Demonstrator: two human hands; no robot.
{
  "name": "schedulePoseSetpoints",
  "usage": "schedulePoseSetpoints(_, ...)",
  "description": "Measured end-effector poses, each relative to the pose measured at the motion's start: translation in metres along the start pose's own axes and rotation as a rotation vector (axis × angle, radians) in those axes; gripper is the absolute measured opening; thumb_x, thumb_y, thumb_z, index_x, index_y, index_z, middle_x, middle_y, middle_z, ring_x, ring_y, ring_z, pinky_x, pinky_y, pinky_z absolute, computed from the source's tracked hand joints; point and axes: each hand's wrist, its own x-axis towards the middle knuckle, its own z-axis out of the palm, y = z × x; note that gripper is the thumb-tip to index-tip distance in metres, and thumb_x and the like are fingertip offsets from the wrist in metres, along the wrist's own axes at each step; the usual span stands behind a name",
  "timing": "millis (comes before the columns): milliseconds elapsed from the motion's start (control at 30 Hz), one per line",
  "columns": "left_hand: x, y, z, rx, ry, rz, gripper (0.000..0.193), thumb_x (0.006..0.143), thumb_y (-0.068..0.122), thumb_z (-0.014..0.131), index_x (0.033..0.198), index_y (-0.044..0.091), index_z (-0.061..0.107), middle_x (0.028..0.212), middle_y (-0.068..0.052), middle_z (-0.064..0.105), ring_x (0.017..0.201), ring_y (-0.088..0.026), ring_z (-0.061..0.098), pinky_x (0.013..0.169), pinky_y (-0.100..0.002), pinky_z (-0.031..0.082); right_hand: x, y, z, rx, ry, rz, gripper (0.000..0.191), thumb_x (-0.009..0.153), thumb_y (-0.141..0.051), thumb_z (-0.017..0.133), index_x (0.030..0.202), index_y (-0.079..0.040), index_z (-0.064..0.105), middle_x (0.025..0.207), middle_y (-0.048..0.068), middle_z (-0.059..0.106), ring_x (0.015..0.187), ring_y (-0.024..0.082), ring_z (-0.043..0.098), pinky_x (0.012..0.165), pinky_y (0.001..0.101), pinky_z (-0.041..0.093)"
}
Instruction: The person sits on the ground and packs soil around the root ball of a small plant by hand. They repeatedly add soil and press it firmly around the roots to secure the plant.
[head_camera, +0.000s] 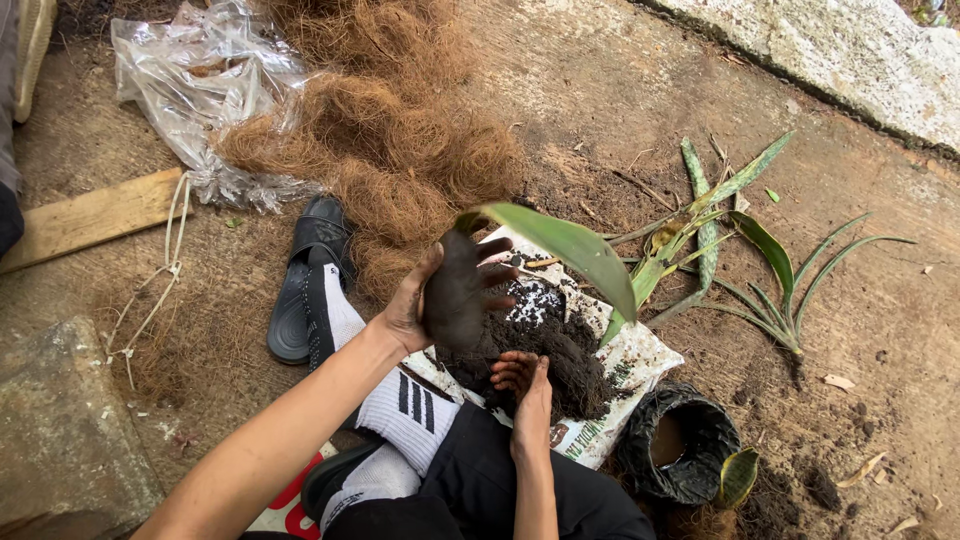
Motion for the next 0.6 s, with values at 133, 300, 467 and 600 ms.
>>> schedulePoseSetpoints(133,-0.005,-0.008,-0.027,-0.003,0.06,-0.1,0.068,0.098,0.048,0.077,0.144,0.006,0.05,0.127,-0.013,0.059,0.115,-0.028,0.063,0.1,-0.052,0.058,0.001,0.0,0.001,0.002,-0.01,-0.012,0.075,0.106,-0.058,0.022,0.107,0.003,0.066,0.091,0.013,0.071,0.083,0.02,0.066,0.081,0.0341,0.055)
schedulePoseSetpoints(300,0.0,-0.008,-0.013,0.335,0.431,-0.105,0.072,0.082,0.045,0.077,0.142,0.019,0.047,0.13,-0.009,0.064,0.118,-0.025,0.068,0.105,-0.051,0.06,0.0,0.0,0.001,0.004,0.001,-0.004,0.074,0.106,-0.056,0.022,0.105,0.002,0.067,0.091,0.013,0.072,0.083,0.02,0.067,0.08,0.0344,0.056)
schedulePoseSetpoints(467,0.003,0.003,0.008,0.04,0.067,-0.021,0.082,0.085,0.052,0.076,0.15,0.016,0.043,0.144,-0.007,0.06,0.127,-0.025,0.065,0.107,-0.046,0.057,0.0,0.001,0.0,0.011,-0.006,-0.015,0.073,0.107,-0.056,0.024,0.106,0.002,0.067,0.091,0.013,0.072,0.083,0.02,0.067,0.081,0.034,0.056)
schedulePoseSetpoints(600,0.0,0.002,-0.02,-0.016,0.133,-0.038,0.089,0.092,0.057,0.072,0.15,-0.002,0.04,0.134,-0.023,0.061,0.112,-0.038,0.071,0.101,-0.052,0.062,0.001,0.002,0.0,-0.006,-0.012,-0.009,0.072,0.106,-0.056,0.024,0.106,0.002,0.067,0.091,0.012,0.072,0.084,0.019,0.067,0.081,0.0335,0.056)
